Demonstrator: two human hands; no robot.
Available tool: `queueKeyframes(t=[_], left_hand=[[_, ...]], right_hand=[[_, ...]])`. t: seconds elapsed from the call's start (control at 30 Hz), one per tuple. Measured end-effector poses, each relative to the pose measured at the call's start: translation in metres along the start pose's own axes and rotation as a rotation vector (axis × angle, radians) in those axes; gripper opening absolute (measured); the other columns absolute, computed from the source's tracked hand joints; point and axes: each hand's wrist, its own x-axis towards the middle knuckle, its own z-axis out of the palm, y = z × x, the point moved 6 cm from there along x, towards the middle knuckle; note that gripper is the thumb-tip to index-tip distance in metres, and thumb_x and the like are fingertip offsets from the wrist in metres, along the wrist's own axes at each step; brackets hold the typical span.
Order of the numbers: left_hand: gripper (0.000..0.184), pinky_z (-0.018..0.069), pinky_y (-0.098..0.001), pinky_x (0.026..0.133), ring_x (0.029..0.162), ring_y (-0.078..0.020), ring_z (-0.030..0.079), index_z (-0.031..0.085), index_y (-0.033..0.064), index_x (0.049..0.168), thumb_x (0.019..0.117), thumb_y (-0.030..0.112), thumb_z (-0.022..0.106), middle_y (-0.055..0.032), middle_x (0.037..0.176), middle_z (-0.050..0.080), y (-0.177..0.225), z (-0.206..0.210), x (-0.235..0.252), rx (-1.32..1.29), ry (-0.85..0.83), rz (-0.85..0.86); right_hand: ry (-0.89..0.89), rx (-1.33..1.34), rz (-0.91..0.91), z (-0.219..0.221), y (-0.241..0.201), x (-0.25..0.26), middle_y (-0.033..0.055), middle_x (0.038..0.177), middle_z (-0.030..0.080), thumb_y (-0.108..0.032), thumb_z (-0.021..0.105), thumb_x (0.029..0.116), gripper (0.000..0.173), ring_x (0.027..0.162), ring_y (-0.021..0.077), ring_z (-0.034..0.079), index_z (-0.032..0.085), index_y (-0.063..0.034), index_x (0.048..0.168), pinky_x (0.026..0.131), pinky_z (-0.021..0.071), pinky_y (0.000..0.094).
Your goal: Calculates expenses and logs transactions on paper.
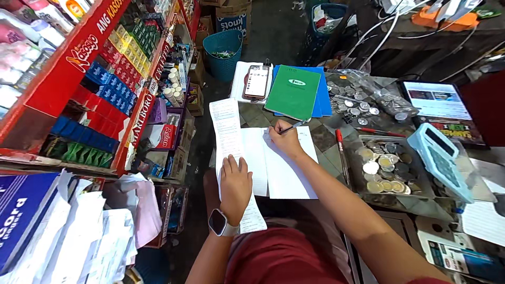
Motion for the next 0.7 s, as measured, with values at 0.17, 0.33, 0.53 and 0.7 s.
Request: queueKeyframes(t=[0.17,0.33,0.53,0.7], left_hand=[[0.052,0.0386,-0.0562,0.113,0.142,-0.0501,0.043,0.054,0.0032,0.147,0.1052,0.035,0.048,-0.0333,0.152,0.044,-0.0003,0.0004,0.0001,0.001,-0.018,-0.001],[0.052,0.0376,-0.0557,0.114,0.143,-0.0497,0.042,0.053,0.0040,0.148,0.1057,0.035,0.047,-0.0327,0.153,0.043,0.0000,0.0003,0.0007,0.007,-0.034,-0.007],[0.053,0.0365,-0.0560,0.115,0.143,-0.0495,0.041,0.053,0.0045,0.148,0.1059,0.035,0.047,-0.0325,0.154,0.042,-0.0010,0.0006,0.0006,0.007,-0.040,-0.013],[0.054,0.0355,-0.0566,0.116,0.145,-0.0490,0.039,0.050,0.0039,0.150,0.1065,0.035,0.046,-0.0323,0.155,0.041,0.0009,-0.0001,0.0017,-0.019,-0.071,-0.017]], right_hand=[[-0.001,0.014,-0.005,-0.0009,-0.0005,-0.0005,0.0016,0.060,0.044,-0.001,0.062,0.0938,0.033,0.050,0.0067,0.046,0.042,-0.0053,0.069,0.051,0.0429,0.0213],[0.017,0.071,-0.001,-0.0015,0.0014,0.0000,0.0005,0.059,0.045,-0.001,0.061,0.0943,0.031,0.049,0.0055,0.047,0.042,-0.0058,0.070,0.050,0.0441,0.0205],[0.006,0.034,-0.014,0.0007,0.0009,0.0004,0.0007,0.060,0.045,-0.001,0.061,0.0937,0.033,0.050,0.0048,0.045,0.042,-0.0061,0.068,0.050,0.0424,0.0194],[-0.011,0.035,0.029,-0.0035,0.0073,0.0009,0.0007,0.059,0.047,-0.004,0.060,0.0947,0.027,0.050,0.0073,0.049,0.045,-0.0048,0.072,0.051,0.0465,0.0243]])
